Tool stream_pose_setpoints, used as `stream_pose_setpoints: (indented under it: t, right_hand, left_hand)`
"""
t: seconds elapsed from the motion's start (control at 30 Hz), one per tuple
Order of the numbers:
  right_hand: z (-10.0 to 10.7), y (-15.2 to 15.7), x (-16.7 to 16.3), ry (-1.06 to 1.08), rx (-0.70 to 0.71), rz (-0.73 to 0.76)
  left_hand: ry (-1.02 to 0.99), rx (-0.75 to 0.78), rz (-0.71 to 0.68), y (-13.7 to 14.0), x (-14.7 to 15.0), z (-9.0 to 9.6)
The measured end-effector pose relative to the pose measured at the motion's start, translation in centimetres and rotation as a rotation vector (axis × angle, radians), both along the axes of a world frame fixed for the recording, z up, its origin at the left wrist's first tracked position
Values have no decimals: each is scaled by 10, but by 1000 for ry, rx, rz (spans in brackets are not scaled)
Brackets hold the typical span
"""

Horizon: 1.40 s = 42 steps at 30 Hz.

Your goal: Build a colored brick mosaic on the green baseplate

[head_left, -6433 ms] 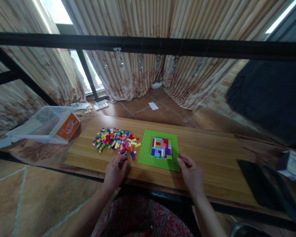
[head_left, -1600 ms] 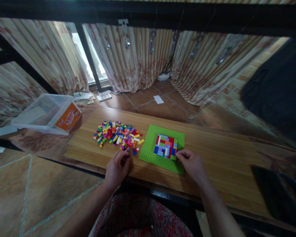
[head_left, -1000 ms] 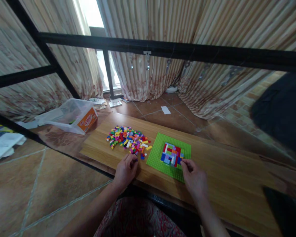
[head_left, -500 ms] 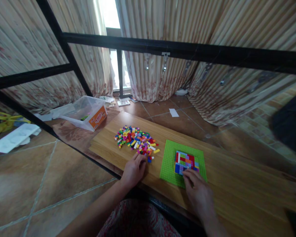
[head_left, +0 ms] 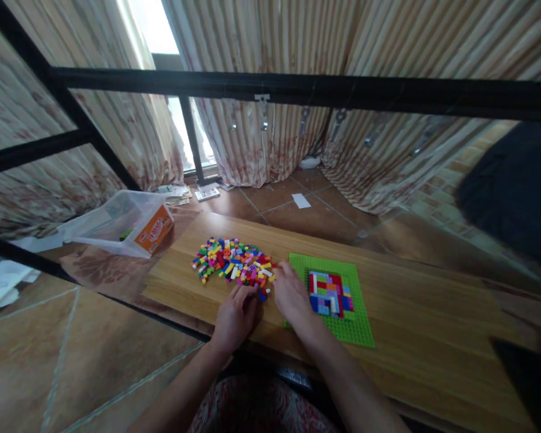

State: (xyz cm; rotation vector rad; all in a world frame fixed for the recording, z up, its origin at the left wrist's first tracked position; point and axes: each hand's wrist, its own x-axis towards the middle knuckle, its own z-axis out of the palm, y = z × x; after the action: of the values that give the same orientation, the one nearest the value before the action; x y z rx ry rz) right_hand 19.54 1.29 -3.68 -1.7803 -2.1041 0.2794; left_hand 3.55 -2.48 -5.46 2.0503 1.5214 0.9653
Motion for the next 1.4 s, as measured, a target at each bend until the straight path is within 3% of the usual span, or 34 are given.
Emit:
stream_pose_setpoints:
  t: [0.3,0.47,0.6,0.8,1.03,1.4]
  right_hand:
    - [-6,-16,2,36,-20,-32]
    - [3,-50,7,273,89,-95]
    - [6,-87,35,463,166,-242]
    - [-7,-108,85,447,288,-458]
    - [-25,-100,89,338,325,-375]
    - [-27,-101,92,232,404,-282]
  left_hand:
    - [43,26,-12,2,-1,0]
    - [69,54,11,2,-2,-1]
    - [85,63,11,1,-1,-1]
    - [113,106,20,3,-2,-1]
    - [125,98,7,3,-2,-2]
    - [120,83,10,3,-2,-3]
